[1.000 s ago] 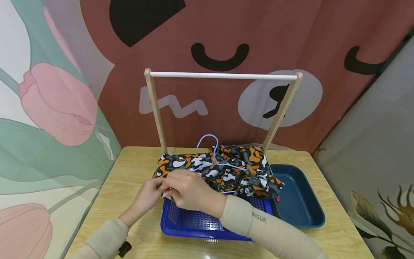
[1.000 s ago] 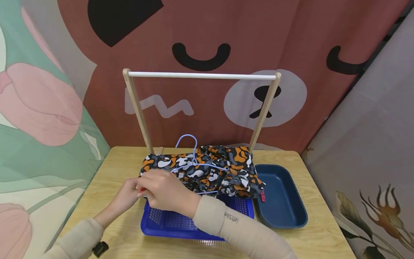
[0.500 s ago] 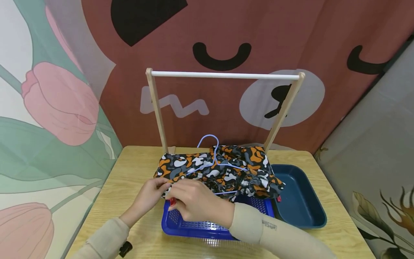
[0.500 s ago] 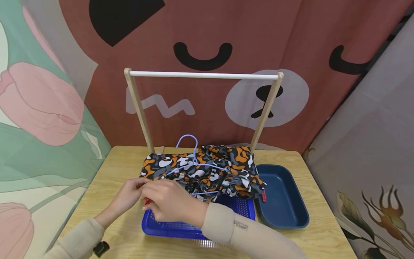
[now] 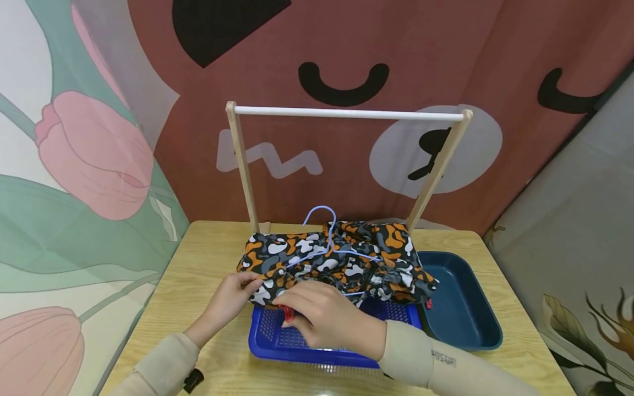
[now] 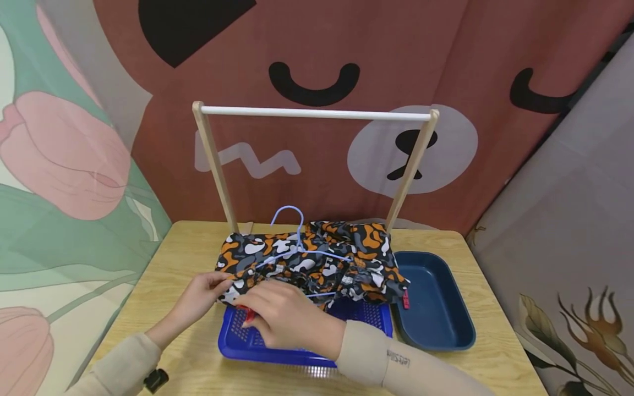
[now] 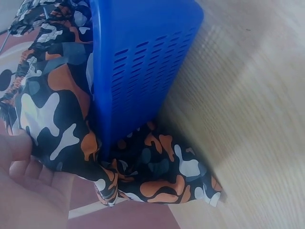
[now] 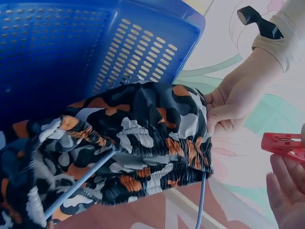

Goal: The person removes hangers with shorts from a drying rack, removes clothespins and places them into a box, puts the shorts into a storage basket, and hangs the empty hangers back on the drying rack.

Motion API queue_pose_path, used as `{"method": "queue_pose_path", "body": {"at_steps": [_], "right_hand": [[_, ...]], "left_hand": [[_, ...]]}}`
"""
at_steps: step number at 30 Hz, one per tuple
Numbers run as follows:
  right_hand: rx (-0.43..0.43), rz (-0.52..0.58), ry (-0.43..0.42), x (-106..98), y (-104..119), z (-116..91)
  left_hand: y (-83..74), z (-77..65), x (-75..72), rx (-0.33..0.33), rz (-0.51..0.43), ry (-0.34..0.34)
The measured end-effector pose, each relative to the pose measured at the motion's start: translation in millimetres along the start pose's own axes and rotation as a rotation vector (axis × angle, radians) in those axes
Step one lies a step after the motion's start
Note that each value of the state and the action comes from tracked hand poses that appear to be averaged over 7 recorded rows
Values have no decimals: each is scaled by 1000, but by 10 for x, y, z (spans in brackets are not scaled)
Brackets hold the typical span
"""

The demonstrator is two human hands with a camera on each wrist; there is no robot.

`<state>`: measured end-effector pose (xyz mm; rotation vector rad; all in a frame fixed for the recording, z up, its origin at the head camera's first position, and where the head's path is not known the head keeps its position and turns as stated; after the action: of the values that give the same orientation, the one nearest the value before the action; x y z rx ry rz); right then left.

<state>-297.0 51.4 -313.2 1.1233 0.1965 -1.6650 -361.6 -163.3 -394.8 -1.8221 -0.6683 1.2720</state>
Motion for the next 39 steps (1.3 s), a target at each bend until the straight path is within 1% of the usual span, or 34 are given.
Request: {"method": "queue_pose_path", "body": {"at_steps": [3, 7, 11, 15, 18, 24, 29, 32, 37, 39], "right_hand": [[13, 4, 14, -65, -1, -70], [60, -4, 41, -162, 4, -159], [166, 17, 81, -262, -10, -288], [275, 40, 128, -368, -35, -465], [311, 17, 153, -445, -54, -607], [364, -31, 167, -587, -105, -887], [448, -66, 198, -705, -127, -1102], [549, -82, 247, -753, -142, -1219], [792, -62, 344, -812, -156, -1380], [866, -50, 366, -842, -163, -1429]], "left_hand": [[-1, -5, 6, -4, -5, 0], [-4, -12, 14, -5, -6, -8], [-12, -6, 31, -2, -7, -7], [-25, -4, 34, -3, -6, -6], [-20, -10, 27, -8, -6, -13], [-8, -31, 7, -7, -5, -15], [-24, -30, 6, 3, 6, -13], [-18, -34, 2, 10, 22, -20], [9, -25, 8, 3, 24, -16], [12, -24, 6, 2, 27, -13]]}}
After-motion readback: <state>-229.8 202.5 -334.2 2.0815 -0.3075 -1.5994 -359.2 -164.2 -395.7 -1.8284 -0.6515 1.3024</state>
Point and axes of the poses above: each hand's wrist, its own z-axis towards the middle knuckle, its own x-axis out of the palm, y = z × x, the point moved 2 cm from there along z, towards the middle knuckle, and after that the axes turned 4 degrees about x, right-handed, at the moved point
